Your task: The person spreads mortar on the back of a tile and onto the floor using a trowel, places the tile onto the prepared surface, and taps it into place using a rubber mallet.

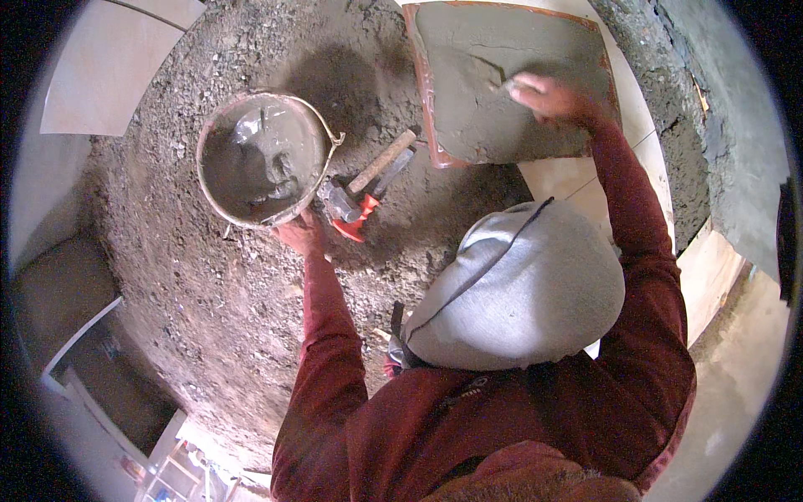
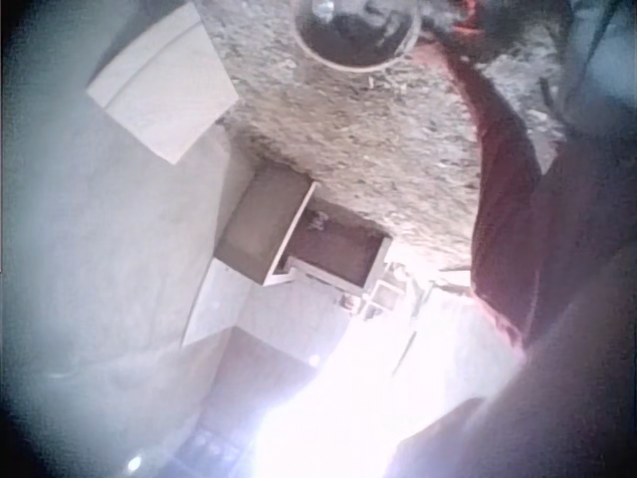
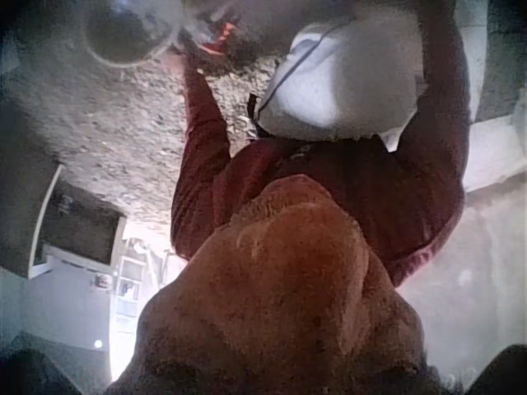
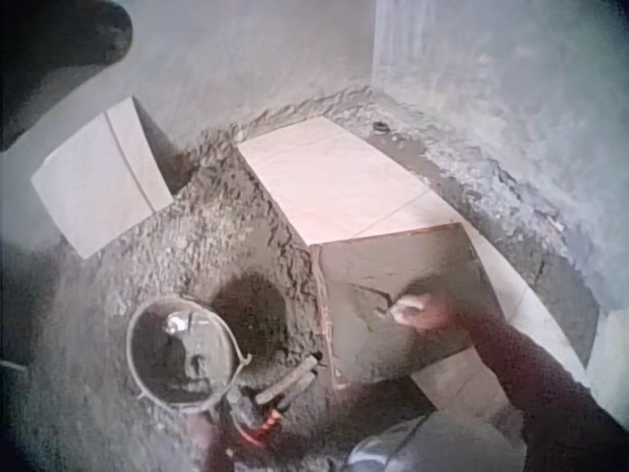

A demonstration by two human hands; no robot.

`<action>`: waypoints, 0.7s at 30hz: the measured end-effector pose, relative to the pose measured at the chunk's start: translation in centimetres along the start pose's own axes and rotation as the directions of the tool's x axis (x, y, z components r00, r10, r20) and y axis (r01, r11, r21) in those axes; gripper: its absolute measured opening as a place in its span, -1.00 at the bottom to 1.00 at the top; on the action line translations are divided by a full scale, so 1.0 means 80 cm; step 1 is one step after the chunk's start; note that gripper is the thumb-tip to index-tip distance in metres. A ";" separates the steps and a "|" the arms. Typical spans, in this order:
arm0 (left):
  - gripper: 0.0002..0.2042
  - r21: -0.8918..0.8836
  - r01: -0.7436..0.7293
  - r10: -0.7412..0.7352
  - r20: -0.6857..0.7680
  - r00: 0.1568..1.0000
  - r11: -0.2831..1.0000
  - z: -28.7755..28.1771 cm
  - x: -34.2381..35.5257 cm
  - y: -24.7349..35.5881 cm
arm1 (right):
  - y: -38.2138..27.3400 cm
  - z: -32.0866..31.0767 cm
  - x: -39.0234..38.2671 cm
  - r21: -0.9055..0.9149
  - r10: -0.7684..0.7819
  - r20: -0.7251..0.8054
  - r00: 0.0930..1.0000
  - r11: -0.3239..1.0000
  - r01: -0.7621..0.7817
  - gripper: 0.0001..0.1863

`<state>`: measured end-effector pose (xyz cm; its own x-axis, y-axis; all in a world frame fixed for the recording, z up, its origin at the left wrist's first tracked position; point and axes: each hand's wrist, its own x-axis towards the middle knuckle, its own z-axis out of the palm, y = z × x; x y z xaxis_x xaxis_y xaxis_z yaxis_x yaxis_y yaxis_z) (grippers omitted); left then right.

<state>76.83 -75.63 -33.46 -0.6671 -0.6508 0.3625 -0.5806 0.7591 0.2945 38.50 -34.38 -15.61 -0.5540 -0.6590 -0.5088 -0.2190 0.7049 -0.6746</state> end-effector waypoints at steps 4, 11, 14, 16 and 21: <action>-0.52 0.055 0.067 -0.071 0.068 0.995 0.996 -0.009 -0.002 -0.022 | 0.043 0.067 -0.052 -0.070 -0.153 0.074 0.985 0.985 0.158 -0.35; -0.51 0.026 0.051 -0.053 0.096 0.994 0.998 -0.004 0.010 -0.010 | 0.092 0.048 -0.160 -0.526 0.173 -0.323 0.931 0.785 -0.328 -0.44; -0.50 0.058 0.202 -0.210 0.273 0.939 0.978 -0.012 0.009 -0.027 | 0.033 0.036 -0.196 -0.432 0.002 -0.613 0.790 0.837 -0.337 -0.48; -0.52 -0.043 0.060 -0.062 -0.050 0.997 0.997 -0.010 0.004 -0.022 | 0.020 0.045 -0.195 -0.394 -0.074 -0.686 0.724 0.874 -0.284 -0.50; -0.37 0.156 0.051 -0.053 0.011 0.999 0.986 0.019 -0.006 -0.059 | 0.073 0.099 -0.140 -0.412 -0.040 -0.615 0.788 0.868 -0.277 -0.55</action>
<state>79.16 -78.95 -36.37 -0.6401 -0.6904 0.3370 -0.6795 0.7135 0.1709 49.80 -24.99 -18.11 -0.9213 -0.3862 -0.0447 -0.3675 0.9027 -0.2236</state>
